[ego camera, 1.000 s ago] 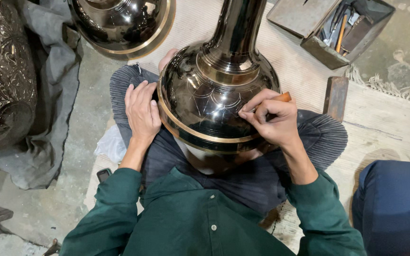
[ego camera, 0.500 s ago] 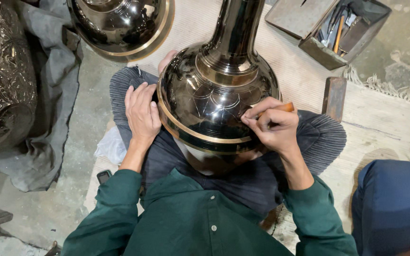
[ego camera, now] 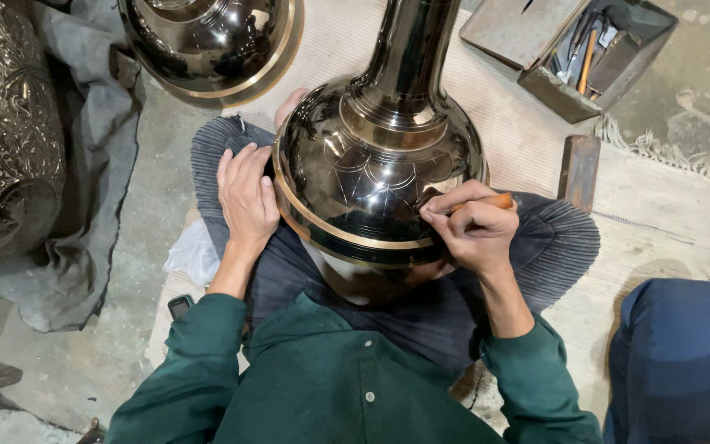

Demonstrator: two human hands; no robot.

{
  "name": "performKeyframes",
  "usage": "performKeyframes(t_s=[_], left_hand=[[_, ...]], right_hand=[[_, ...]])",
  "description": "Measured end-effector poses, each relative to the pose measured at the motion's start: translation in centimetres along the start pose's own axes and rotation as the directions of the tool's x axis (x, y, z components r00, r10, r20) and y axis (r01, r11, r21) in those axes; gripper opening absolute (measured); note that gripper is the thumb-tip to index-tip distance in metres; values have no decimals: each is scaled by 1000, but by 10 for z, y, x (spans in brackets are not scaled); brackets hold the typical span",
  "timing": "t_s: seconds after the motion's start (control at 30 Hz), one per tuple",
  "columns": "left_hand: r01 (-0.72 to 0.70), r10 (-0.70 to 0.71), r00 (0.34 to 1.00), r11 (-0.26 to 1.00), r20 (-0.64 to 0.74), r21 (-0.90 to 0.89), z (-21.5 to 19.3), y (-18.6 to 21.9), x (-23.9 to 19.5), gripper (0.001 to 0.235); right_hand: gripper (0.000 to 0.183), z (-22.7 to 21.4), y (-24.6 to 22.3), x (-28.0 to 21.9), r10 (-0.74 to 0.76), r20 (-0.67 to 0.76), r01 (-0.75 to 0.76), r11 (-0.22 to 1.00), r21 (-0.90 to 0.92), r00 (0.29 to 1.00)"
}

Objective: The person sits cross-legged on the floor and uses a small hand tool to engrave fine lines and patterns onto the surface of a polished metal vessel. The person rotates the vessel to access different areas and continues carving along the rim and body.

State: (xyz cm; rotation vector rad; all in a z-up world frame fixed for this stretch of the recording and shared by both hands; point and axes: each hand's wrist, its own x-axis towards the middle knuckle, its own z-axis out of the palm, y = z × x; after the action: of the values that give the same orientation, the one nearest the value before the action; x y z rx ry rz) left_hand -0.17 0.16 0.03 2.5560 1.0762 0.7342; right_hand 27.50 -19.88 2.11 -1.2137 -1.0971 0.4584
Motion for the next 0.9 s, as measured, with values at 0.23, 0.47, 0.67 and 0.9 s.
performKeyframes(t_s=[0.23, 0.47, 0.67, 0.9], left_hand=[[-11, 11, 1000, 1000, 3, 0, 0, -1, 1, 37], [-7, 7, 1000, 1000, 2, -1, 2, -2, -1, 37], [-9, 9, 1000, 1000, 0, 10, 1, -2, 0, 39], [-7, 7, 1000, 1000, -5, 10, 1, 0, 1, 38]], right_hand=[[45, 6, -3, -9, -24, -60, 25, 1000, 12, 998], [44, 9, -4, -17, -33, -120, 30, 999, -21, 992], [43, 10, -5, -19, -69, -109, 66, 997, -28, 992], [39, 15, -5, -24, -62, -137, 63, 998, 3, 989]])
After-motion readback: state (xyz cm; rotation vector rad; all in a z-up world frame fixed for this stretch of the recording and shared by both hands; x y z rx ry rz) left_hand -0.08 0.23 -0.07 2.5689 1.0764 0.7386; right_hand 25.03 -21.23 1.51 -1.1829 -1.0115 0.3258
